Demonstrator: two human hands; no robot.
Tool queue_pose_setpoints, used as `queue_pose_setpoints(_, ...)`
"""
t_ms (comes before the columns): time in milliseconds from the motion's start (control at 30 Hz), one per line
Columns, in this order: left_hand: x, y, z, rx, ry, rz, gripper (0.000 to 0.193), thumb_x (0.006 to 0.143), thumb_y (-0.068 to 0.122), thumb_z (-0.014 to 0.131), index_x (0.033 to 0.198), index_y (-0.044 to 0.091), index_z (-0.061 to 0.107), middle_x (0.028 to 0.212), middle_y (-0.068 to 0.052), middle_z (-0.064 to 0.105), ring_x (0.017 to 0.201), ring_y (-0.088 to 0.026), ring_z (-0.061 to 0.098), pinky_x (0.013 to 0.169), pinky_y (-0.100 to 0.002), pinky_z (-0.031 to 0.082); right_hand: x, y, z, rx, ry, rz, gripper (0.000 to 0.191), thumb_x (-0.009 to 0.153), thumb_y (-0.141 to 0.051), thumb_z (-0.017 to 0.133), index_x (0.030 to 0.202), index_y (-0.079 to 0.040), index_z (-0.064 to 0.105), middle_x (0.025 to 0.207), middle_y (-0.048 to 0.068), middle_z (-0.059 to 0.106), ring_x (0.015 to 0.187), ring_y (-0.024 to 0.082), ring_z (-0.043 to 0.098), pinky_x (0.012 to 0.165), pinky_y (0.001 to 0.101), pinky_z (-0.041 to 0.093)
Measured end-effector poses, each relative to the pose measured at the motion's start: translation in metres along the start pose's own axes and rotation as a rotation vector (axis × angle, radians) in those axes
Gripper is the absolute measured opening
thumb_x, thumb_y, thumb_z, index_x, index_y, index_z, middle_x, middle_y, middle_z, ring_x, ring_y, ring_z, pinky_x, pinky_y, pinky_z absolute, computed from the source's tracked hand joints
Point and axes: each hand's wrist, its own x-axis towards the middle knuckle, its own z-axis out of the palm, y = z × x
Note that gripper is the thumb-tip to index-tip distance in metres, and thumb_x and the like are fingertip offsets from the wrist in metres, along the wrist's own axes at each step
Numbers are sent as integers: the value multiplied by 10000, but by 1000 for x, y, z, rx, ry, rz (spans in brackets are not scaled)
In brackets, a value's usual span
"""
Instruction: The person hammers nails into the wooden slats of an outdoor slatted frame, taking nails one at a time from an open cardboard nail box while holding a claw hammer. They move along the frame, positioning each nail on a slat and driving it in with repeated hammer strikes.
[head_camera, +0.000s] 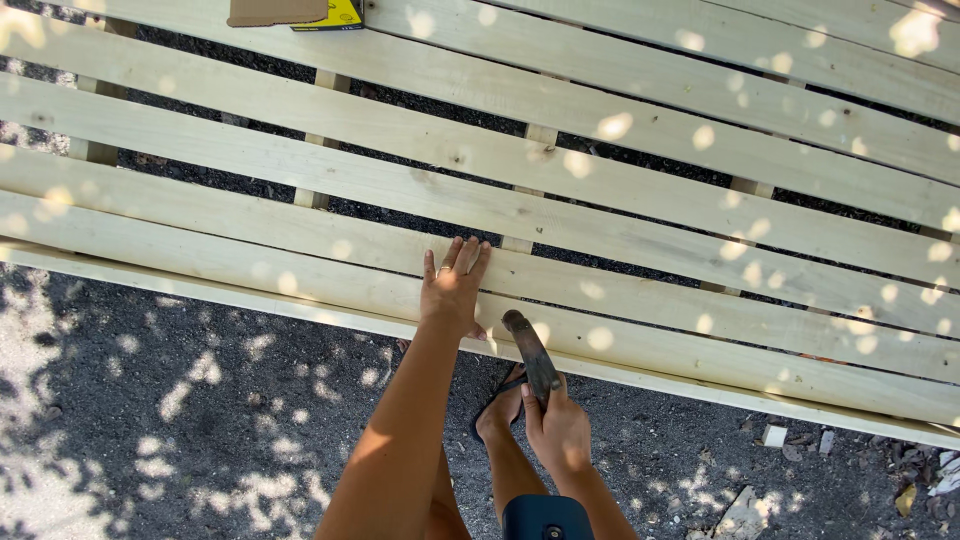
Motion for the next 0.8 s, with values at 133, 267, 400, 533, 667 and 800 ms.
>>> queue_pose_setpoints(133, 3, 3, 0, 51, -52, -7, 1543, 502, 494, 1017, 1640, 242, 6, 1708, 27, 73, 1575, -212, 75, 1256, -545, 116, 3, 6, -11, 125, 122, 39, 406, 976, -389, 576, 1103, -4, 599, 564, 126, 661, 476, 313, 699, 411, 419, 543)
queue_pose_setpoints(267, 7, 3, 7, 12, -25, -11, 1430, 580, 422, 982, 1644, 263, 40, 1717, 41, 94, 1585, -198, 93, 1277, -531, 116, 23, -1, -23, 166, 159, 110, 388, 990, -395, 611, 935, -11, 620, 535, 107, 642, 469, 287, 694, 444, 407, 526)
queue_pose_setpoints(400, 7, 0, 15, -52, 85, 16, 1067, 796, 161, 799, 1619, 269, 129, 1695, 37, 160, 1563, -200, 150, 1243, -576, 138, 50, -23, -34, 203, 201, 25, 344, 1028, -348, 627, 924, -20, 616, 583, 103, 640, 515, 255, 658, 500, 389, 502)
queue_pose_setpoints(533, -3, -6, 6, -307, 175, 59, 896, 815, -27, 632, 1595, 245, 281, 1615, 7, 345, 1518, -252, 271, 1230, -576, 167, 77, -61, -49, 373, 228, 129, 311, 963, -285, 652, 1071, 0, 594, 586, 104, 627, 475, 233, 600, 477, 374, 481)
queue_pose_setpoints(667, -15, -29, -28, -565, 523, 99, 587, 799, -10, 659, 1362, 142, 594, 1434, -69, 553, 1367, -308, 484, 1114, -494, 382, 109, -111, -58, 288, 289, 42, 318, 979, -278, 647, 1104, 7, 582, 595, 71, 620, 477, 169, 603, 472, 329, 478)
queue_pose_setpoints(800, 0, -74, -85, -701, 838, 77, 331, 860, -23, 649, 1171, 72, 710, 1235, -81, 672, 1165, -302, 621, 949, -428, 528, 144, -168, -55, 507, 222, 134, 311, 987, -307, 630, 1060, -7, 590, 544, 78, 601, 432, 154, 578, 426, 317, 446)
